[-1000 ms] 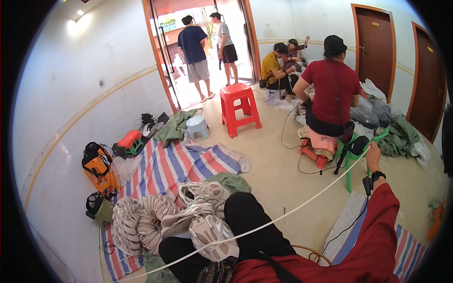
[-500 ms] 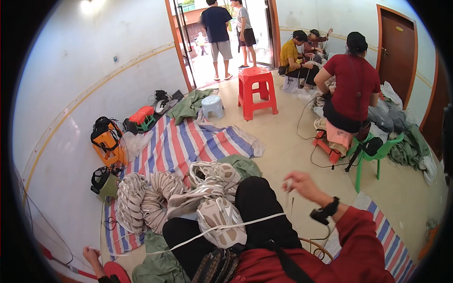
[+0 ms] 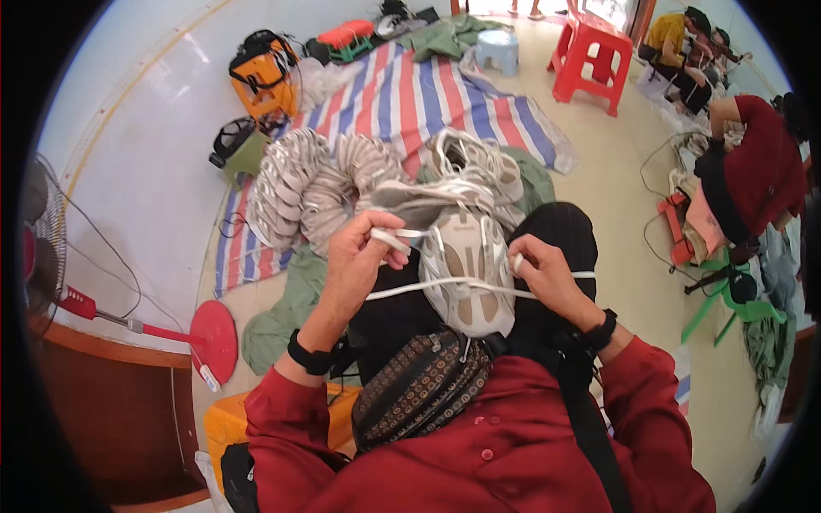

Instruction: Lacing a pair of white and tan sneakers in a workshop environment.

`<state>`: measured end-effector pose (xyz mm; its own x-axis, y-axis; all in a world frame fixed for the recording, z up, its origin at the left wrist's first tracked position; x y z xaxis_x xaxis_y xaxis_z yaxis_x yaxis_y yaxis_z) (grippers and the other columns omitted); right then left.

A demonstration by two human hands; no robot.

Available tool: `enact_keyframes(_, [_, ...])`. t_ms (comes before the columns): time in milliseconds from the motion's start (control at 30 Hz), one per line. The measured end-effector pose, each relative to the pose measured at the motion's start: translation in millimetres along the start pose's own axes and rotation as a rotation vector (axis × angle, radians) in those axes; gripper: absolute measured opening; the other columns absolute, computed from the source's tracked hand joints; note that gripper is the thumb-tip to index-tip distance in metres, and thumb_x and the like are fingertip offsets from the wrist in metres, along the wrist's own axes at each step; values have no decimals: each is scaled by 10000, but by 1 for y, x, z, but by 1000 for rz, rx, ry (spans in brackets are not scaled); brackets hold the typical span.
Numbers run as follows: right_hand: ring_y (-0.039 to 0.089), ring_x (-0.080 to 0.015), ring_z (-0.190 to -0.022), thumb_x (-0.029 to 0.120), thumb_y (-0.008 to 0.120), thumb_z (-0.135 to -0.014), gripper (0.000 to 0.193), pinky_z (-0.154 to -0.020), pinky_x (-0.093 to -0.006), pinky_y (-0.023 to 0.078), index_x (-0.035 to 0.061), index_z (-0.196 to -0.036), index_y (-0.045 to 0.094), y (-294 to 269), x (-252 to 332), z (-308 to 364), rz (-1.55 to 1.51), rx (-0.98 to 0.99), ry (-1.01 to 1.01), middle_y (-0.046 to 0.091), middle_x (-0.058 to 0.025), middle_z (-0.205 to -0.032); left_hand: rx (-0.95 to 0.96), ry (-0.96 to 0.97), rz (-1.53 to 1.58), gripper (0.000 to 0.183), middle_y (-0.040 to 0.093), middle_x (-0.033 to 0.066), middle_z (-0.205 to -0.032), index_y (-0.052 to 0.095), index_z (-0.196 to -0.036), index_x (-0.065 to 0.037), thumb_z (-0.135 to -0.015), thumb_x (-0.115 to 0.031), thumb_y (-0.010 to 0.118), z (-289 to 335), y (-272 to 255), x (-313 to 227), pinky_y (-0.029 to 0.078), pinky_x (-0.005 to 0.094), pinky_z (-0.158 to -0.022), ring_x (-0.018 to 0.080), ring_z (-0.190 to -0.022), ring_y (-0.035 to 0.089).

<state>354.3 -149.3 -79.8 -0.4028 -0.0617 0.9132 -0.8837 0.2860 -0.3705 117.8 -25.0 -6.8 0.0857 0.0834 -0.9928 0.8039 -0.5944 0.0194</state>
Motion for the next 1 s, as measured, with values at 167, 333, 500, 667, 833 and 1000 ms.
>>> enact_keyframes(167, [507,-98,-619,51,548,-852,89,-572,-275,427,-3,-912,587,10,-19,0,-29,-1,31,573,-53,-682,57,-203,123,127,655,93,-832,617,-996,15,-900,-22,543,1,9,54,516,253,-601,124,-650,611])
enact_keyframes(333, [545,-98,-630,20,527,-836,106,-583,-276,448,-12,-910,596,13,-33,-5,-71,-7,89,581,-52,-669,44,-322,173,64,641,75,-779,617,-926,3,-880,-28,585,13,10,89,512,249,-583,120,-613,601])
enact_keyframes(500, [537,-86,-622,16,541,-817,106,-572,-280,448,-7,-902,601,21,-45,-4,-118,27,145,573,-41,-656,68,-315,98,52,633,69,-756,584,-928,-10,-888,-43,584,13,12,109,493,234,-542,113,-604,595])
enact_keyframes(667, [539,-116,-596,11,533,-796,133,-569,-291,451,7,-907,604,29,-39,0,-7,81,86,565,-72,-646,78,-279,36,110,632,65,-744,552,-1015,-21,-909,-51,542,16,15,112,473,218,-512,96,-590,582])
enact_keyframes(833, [616,-314,-651,6,530,-773,137,-607,-375,478,18,-888,603,30,-22,-4,201,80,-60,603,-176,-708,55,-157,-248,167,639,56,-767,573,-1038,-17,-911,-15,464,17,17,111,476,214,-605,81,-653,582])
enact_keyframes(1000, [620,-382,-736,2,532,-762,132,-649,-429,489,22,-876,595,34,-19,-3,297,69,-171,612,-196,-744,28,-43,-444,145,641,44,-771,607,-991,7,-904,-20,495,16,16,108,489,242,-707,102,-742,606])
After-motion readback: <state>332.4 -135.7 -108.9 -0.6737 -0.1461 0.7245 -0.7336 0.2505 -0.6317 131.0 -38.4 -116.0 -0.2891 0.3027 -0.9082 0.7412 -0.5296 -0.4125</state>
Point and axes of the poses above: each hand's wrist, its own z-axis away from the middle knuckle, its own y-axis out of the palm, x = y × z, the point moved 7 cm from there along -z, towards the middle knuckle
